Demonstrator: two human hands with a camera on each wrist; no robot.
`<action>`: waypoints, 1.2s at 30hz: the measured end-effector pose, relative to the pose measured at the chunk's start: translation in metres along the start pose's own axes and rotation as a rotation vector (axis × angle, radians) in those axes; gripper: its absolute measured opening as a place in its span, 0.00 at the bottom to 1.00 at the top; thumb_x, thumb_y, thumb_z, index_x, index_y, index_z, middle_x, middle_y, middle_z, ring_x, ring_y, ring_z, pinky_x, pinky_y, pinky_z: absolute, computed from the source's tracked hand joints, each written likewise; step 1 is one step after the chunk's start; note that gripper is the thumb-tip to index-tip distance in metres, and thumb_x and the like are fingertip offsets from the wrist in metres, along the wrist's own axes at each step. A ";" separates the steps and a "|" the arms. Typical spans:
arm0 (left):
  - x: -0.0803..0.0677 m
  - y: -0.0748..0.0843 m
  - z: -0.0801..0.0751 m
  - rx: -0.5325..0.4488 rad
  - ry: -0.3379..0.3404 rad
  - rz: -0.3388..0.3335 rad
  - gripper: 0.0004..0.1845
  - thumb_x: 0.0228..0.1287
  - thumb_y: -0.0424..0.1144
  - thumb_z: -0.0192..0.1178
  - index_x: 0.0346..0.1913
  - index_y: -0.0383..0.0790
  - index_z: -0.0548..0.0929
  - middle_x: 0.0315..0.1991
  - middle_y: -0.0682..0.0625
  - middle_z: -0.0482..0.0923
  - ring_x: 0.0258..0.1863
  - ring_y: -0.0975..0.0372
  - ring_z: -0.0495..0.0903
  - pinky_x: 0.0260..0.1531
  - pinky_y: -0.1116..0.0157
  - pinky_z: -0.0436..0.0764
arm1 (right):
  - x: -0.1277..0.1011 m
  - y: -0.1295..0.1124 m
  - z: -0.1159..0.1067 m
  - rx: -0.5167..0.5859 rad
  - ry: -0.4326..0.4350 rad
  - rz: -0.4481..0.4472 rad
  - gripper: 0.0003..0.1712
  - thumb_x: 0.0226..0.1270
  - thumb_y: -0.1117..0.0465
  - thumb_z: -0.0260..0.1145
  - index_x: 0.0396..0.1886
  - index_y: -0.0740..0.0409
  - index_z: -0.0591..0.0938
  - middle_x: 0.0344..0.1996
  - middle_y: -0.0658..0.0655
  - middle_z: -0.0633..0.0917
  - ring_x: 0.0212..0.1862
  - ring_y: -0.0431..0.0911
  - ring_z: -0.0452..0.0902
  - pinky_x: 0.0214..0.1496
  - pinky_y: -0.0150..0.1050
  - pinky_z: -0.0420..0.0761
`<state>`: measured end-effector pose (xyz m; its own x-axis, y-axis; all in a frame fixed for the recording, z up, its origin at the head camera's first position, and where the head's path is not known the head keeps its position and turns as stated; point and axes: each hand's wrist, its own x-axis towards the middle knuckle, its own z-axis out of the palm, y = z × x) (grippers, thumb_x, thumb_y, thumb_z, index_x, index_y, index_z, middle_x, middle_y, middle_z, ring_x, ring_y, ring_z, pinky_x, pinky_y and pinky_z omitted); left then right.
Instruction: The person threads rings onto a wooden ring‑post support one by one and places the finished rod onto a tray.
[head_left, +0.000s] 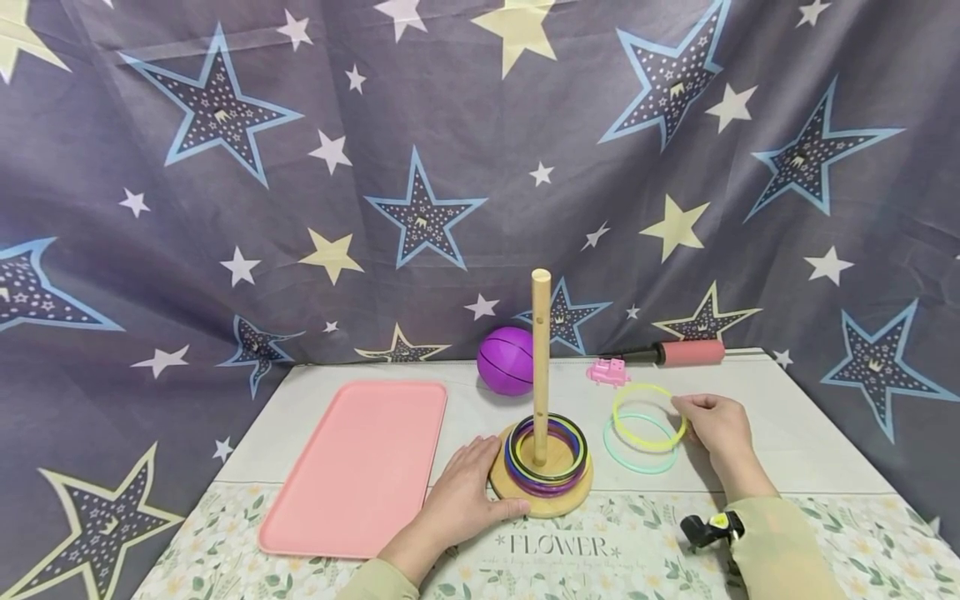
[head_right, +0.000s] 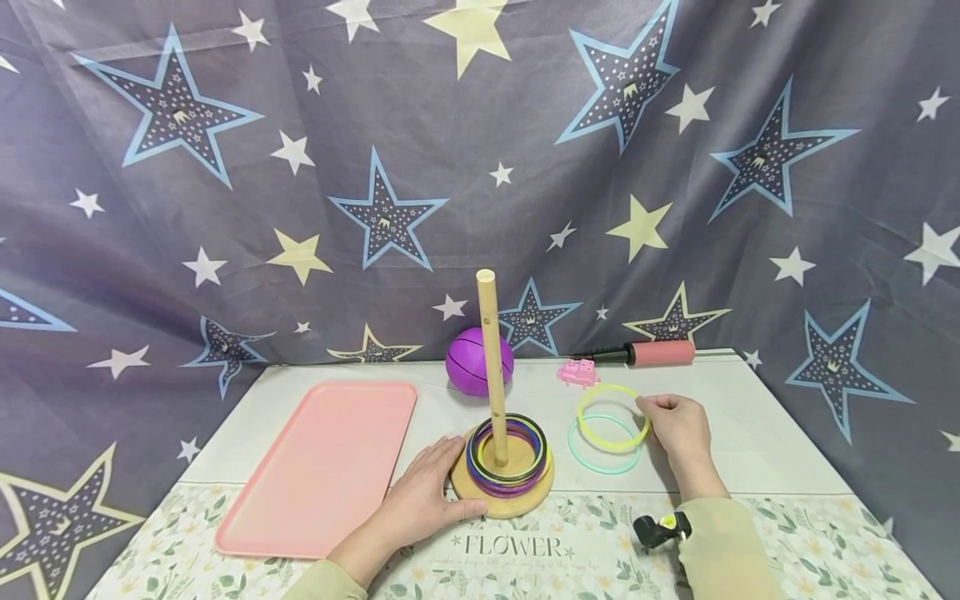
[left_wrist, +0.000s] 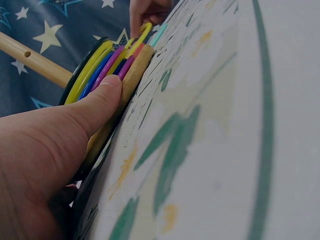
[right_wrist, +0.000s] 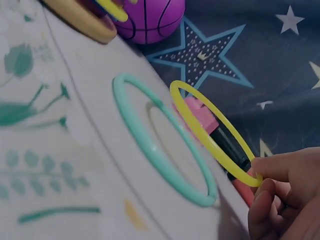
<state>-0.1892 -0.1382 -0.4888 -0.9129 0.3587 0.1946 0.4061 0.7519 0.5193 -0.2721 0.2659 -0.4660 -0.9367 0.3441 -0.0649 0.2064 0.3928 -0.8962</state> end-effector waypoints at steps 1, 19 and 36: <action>0.000 0.000 0.000 0.002 0.000 -0.001 0.61 0.60 0.69 0.78 0.82 0.28 0.68 0.80 0.33 0.69 0.83 0.39 0.63 0.84 0.39 0.58 | 0.000 -0.002 0.000 0.020 -0.012 0.000 0.22 0.80 0.52 0.70 0.56 0.69 0.88 0.20 0.49 0.80 0.26 0.43 0.74 0.27 0.37 0.74; 0.002 -0.004 0.003 0.016 -0.007 -0.017 0.62 0.60 0.70 0.78 0.83 0.30 0.68 0.81 0.35 0.69 0.84 0.42 0.62 0.85 0.42 0.57 | -0.024 -0.059 -0.009 0.265 -0.113 -0.112 0.19 0.78 0.49 0.75 0.51 0.60 0.90 0.28 0.44 0.79 0.27 0.39 0.74 0.31 0.33 0.80; 0.002 -0.003 0.003 0.018 0.001 -0.009 0.62 0.59 0.70 0.78 0.83 0.30 0.68 0.81 0.34 0.69 0.84 0.41 0.62 0.85 0.41 0.57 | -0.051 -0.097 -0.019 0.385 -0.159 -0.224 0.08 0.78 0.51 0.76 0.39 0.48 0.94 0.27 0.43 0.80 0.27 0.38 0.72 0.29 0.31 0.78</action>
<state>-0.1919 -0.1384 -0.4924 -0.9167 0.3511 0.1909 0.3984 0.7651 0.5059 -0.2386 0.2263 -0.3676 -0.9840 0.1404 0.1095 -0.0979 0.0869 -0.9914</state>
